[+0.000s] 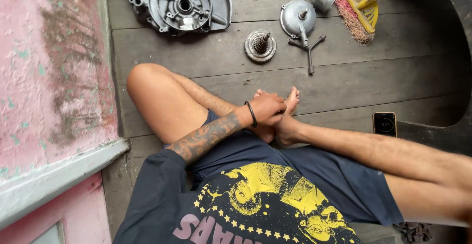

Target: Cleaning a motorcycle gear component using a toothbrush while sitting on the floor.

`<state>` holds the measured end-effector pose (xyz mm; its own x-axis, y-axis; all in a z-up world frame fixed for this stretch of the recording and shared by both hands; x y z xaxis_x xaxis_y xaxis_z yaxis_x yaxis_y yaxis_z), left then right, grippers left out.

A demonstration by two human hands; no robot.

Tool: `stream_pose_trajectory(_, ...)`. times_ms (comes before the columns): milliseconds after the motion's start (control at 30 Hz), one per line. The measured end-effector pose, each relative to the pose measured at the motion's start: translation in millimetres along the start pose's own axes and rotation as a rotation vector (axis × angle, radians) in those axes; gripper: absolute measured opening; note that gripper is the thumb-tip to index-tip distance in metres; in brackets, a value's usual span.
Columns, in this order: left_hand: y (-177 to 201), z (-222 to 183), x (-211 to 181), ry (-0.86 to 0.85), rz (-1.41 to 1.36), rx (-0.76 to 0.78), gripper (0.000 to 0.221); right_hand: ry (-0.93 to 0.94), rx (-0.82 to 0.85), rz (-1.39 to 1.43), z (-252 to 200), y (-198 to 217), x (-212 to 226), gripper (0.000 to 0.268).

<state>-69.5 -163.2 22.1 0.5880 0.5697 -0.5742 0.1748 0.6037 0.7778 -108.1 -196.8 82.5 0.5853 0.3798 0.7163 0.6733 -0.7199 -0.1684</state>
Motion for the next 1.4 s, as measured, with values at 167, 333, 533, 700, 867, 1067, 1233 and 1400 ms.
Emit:
stream_pose_trajectory(167,33.3,12.1,-6.4,-0.182,0.229,-0.054,0.015,-0.198,-0.147,-0.066,23.3,43.9,-24.7,0.043)
stream_pose_trajectory(333,105.2,11.0,29.8,-0.225,0.262,-0.081,0.013,-0.113,-0.238,0.074,32.2,16.9,30.3,0.068)
stream_pose_trajectory(533,177.7,5.4,117.5,0.005,0.430,-0.156,0.020,0.128,-0.760,-0.346,59.4,73.8,-40.1,0.065)
stream_pose_trajectory(700,127.0,7.7,189.3,0.202,0.668,0.020,0.071,0.119,-0.845,-0.337,36.5,98.0,10.3,0.073)
stream_pose_trajectory(867,118.3,23.4,190.6,0.261,0.631,0.167,0.105,0.356,-0.707,-0.575,-64.3,291.8,119.3,0.025)
stream_pose_trajectory(1067,96.7,26.9,218.6,0.410,0.425,0.370,0.128,0.622,-0.582,-0.620,44.6,238.4,101.2,0.036)
stream_pose_trajectory(1233,93.4,31.4,233.1,0.459,0.258,0.332,0.133,0.475,-0.568,-0.573,93.5,237.8,78.9,0.036)
stream_pose_trajectory(1400,88.5,37.8,247.7,0.483,0.028,0.261,0.136,0.327,-0.592,-0.568,136.8,250.5,53.4,0.035)
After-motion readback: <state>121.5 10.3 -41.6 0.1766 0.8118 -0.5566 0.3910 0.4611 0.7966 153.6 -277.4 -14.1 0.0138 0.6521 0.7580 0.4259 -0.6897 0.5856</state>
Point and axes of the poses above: each hand's wrist, its own z-axis towards the middle knuckle, its own y-axis out of the back of the hand, x = y × z, the point moved 7 cm from there along z, towards the middle knuckle, and after that the axes turned 2 degrees about -y, right-handed, at the moved point
